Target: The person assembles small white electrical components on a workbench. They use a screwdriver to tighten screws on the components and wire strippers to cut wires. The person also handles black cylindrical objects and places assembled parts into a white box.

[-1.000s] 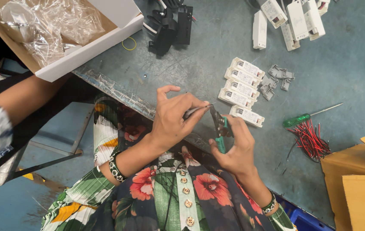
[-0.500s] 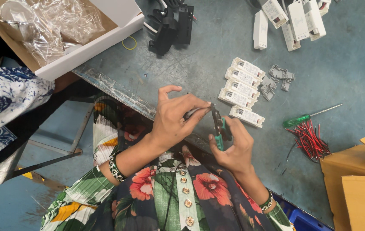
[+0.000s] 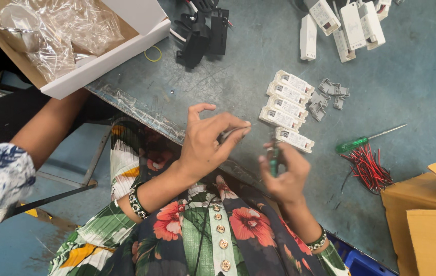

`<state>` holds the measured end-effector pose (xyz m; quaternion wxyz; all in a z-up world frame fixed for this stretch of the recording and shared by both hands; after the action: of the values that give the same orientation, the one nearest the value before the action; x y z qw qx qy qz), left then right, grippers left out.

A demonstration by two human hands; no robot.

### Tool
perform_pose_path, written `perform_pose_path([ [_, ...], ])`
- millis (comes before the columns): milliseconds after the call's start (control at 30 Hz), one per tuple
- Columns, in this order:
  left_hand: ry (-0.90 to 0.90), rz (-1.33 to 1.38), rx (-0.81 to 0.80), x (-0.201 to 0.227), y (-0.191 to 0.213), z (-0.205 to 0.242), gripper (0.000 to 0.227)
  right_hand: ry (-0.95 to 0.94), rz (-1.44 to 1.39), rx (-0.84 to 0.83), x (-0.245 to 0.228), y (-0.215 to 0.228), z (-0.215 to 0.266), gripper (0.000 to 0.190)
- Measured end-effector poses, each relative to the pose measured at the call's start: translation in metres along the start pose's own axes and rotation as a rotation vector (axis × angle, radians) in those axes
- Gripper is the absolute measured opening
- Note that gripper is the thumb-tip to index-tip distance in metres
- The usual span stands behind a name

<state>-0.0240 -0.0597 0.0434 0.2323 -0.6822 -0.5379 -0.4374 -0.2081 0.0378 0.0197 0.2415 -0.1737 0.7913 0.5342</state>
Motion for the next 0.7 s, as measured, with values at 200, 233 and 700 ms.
perform_pose_path([
  [200, 0.163, 0.145, 0.007, -0.015, 0.007, 0.003, 0.014, -0.045, 0.299, 0.158, 0.052, 0.055, -0.008, 0.073],
  [233, 0.199, 0.172, 0.012, -0.018, 0.008, 0.004, 0.015, -0.067, 0.369, 0.174, 0.065, 0.062, -0.005, 0.075],
  [700, 0.110, 0.161, 0.196, 0.002, 0.014, 0.007, 0.012, 0.094, 0.572, 0.169, 0.044, 0.059, 0.006, 0.065],
])
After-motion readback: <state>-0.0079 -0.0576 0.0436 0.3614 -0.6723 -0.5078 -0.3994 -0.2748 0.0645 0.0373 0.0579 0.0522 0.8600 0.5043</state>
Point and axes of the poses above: each hand's wrist, its own z-axis away from the middle knuckle, its own y-axis out of the back of the hand, x = y × z, the point moved 9 cm from there along -z, towards the middle knuckle, and after that the axes turned 10 degrees about z, right-handed, at the moved point
